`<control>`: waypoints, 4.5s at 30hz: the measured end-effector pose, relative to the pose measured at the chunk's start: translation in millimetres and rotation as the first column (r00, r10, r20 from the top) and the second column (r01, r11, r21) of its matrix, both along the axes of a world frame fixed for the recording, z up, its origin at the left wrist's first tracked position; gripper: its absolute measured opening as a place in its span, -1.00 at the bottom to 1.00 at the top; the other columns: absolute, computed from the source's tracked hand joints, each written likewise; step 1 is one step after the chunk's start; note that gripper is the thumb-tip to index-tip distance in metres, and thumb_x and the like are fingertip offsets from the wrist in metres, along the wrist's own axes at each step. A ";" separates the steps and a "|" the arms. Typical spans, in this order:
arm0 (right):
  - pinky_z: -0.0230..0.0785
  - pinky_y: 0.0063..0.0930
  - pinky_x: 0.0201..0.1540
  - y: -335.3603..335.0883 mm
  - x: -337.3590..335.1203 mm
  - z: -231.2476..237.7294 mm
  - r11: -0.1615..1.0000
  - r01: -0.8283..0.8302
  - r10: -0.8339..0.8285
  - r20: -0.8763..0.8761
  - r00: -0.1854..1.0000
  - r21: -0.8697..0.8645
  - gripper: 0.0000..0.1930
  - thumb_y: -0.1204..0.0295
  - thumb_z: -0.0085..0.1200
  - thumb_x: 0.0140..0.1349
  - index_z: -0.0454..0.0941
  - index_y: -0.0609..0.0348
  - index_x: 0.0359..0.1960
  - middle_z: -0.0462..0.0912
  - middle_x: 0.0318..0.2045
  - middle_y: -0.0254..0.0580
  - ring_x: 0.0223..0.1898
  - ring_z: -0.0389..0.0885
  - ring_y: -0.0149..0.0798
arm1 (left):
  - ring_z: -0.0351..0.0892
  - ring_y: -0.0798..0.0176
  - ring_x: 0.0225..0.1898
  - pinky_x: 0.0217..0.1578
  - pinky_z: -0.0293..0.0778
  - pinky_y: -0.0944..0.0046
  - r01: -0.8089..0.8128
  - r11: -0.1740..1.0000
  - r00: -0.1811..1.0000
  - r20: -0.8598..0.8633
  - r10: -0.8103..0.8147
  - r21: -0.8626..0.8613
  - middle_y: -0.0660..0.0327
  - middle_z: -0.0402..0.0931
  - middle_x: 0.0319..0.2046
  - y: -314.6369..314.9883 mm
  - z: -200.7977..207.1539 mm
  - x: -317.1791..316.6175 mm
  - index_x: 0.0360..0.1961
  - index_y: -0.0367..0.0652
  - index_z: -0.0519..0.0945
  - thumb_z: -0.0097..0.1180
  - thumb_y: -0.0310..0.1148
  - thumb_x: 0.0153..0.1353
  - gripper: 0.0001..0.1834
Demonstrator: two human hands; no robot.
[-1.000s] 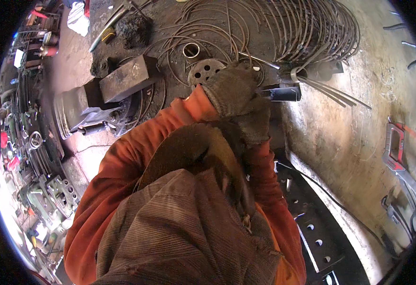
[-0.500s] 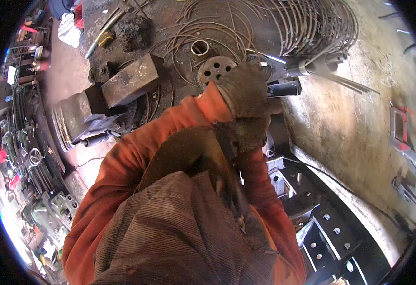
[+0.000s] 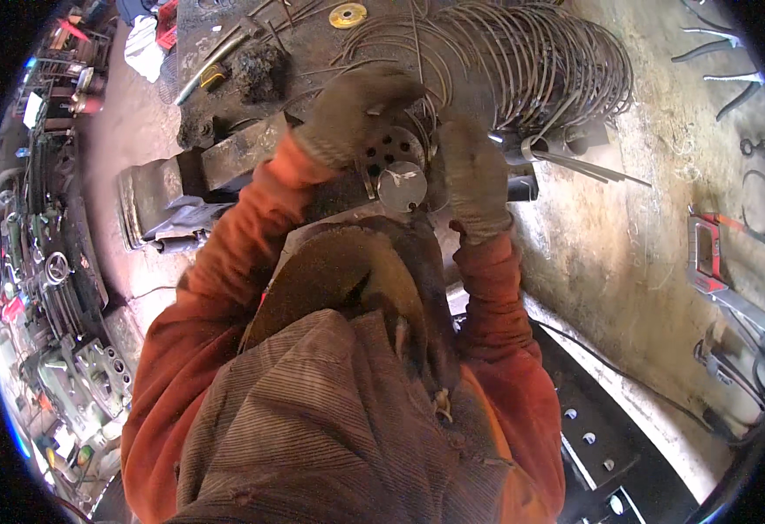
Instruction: The person bends and shapes metal wire using a cylindrical jig mounted in a vise, followed by hammering the wire to achieve a specific curve.
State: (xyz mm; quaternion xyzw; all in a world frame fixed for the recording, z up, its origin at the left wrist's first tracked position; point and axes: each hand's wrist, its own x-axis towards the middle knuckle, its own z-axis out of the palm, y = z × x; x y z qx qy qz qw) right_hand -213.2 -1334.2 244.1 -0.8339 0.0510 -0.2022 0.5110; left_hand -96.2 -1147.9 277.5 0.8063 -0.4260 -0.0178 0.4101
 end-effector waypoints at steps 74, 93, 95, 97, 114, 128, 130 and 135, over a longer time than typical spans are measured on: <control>0.35 -0.52 -0.47 53.8 -65.2 105.6 0.911 -0.391 0.411 -0.295 0.862 0.129 -0.80 0.41 0.11 0.46 0.64 0.32 -0.06 0.62 -0.52 -0.23 -0.54 0.49 -0.45 | 0.59 0.41 -0.36 -0.32 0.52 0.35 -0.122 0.957 0.901 -0.434 -0.004 -0.262 0.22 0.64 -0.36 183.9 99.2 -148.6 0.04 -0.32 0.66 0.12 -0.29 0.47 -0.69; 0.47 -0.27 -0.36 184.9 22.1 207.1 -0.268 -0.910 0.897 -0.264 -0.355 0.317 -0.76 0.30 0.15 0.28 0.74 0.24 -0.31 0.68 -0.45 -0.10 -0.46 0.63 -0.11 | 0.65 0.30 -0.44 -0.43 0.54 0.30 -0.212 0.932 0.748 -0.663 -0.038 -0.293 0.13 0.65 -0.44 303.4 178.5 -270.4 -0.15 -0.40 0.70 0.21 -0.41 0.36 -0.78; 0.43 -0.28 -0.43 212.1 26.5 208.9 -0.226 -0.919 0.888 -0.319 -0.331 0.323 -0.71 0.25 0.13 0.30 0.73 0.25 -0.36 0.64 -0.52 -0.11 -0.53 0.59 -0.14 | 0.65 0.31 -0.44 -0.43 0.55 0.30 -0.214 0.923 0.732 -0.678 -0.066 -0.320 0.14 0.65 -0.44 329.9 169.9 -268.3 -0.14 -0.39 0.70 0.21 -0.40 0.35 -0.77; 0.39 -0.30 -0.49 244.4 25.8 207.4 -0.120 -0.946 0.886 -0.398 -0.239 0.302 -0.65 0.20 0.11 0.33 0.73 0.26 -0.40 0.61 -0.58 -0.13 -0.60 0.54 -0.17 | 0.65 0.31 -0.44 -0.43 0.55 0.30 -0.230 0.907 0.696 -0.711 -0.099 -0.352 0.15 0.65 -0.44 368.4 149.9 -253.3 -0.12 -0.39 0.70 0.21 -0.40 0.35 -0.77; 0.52 -0.53 -0.27 532.7 58.0 117.4 0.622 -0.667 0.783 -0.308 0.540 0.409 -0.67 0.50 0.07 0.43 0.56 0.35 0.17 0.73 -0.28 -0.21 -0.35 0.64 -0.42 | 0.67 0.21 -0.25 -0.20 0.54 0.25 -0.642 0.767 0.743 -0.260 0.616 -0.016 0.06 0.67 -0.28 658.5 84.5 -117.3 -0.14 -0.31 0.73 0.21 -0.47 0.32 -0.83; 0.51 -0.52 -0.37 539.4 88.5 108.8 0.806 -0.237 0.479 -0.362 0.800 0.543 -0.70 0.48 0.12 0.39 0.59 0.39 0.08 0.72 -0.33 -0.17 -0.42 0.62 -0.44 | 0.69 0.11 -0.23 -0.16 0.56 0.15 -0.284 0.911 0.926 -0.162 0.342 0.298 0.04 0.69 -0.25 642.7 70.2 74.4 -0.08 -0.24 0.68 0.25 -0.35 0.33 -0.78; 0.47 -0.51 -0.37 537.9 91.8 115.1 0.822 -0.180 0.422 -0.365 0.830 0.540 -0.74 0.47 0.12 0.37 0.61 0.37 0.01 0.69 -0.38 -0.22 -0.43 0.59 -0.44 | 0.69 0.15 -0.22 -0.14 0.57 0.17 -0.216 0.942 0.934 -0.226 0.276 0.256 0.05 0.70 -0.24 634.9 59.6 101.1 -0.04 -0.24 0.67 0.24 -0.37 0.33 -0.76; 0.43 -0.50 -0.35 533.2 104.2 124.1 0.920 -0.029 0.212 -0.435 0.875 0.390 -0.80 0.45 0.11 0.31 0.66 0.32 -0.14 0.66 -0.45 -0.27 -0.44 0.56 -0.47 | 0.69 0.25 -0.17 -0.08 0.58 0.22 0.045 0.994 0.960 -0.278 -0.015 0.103 0.03 0.72 -0.21 601.7 24.1 173.8 0.01 -0.24 0.67 0.19 -0.45 0.34 -0.75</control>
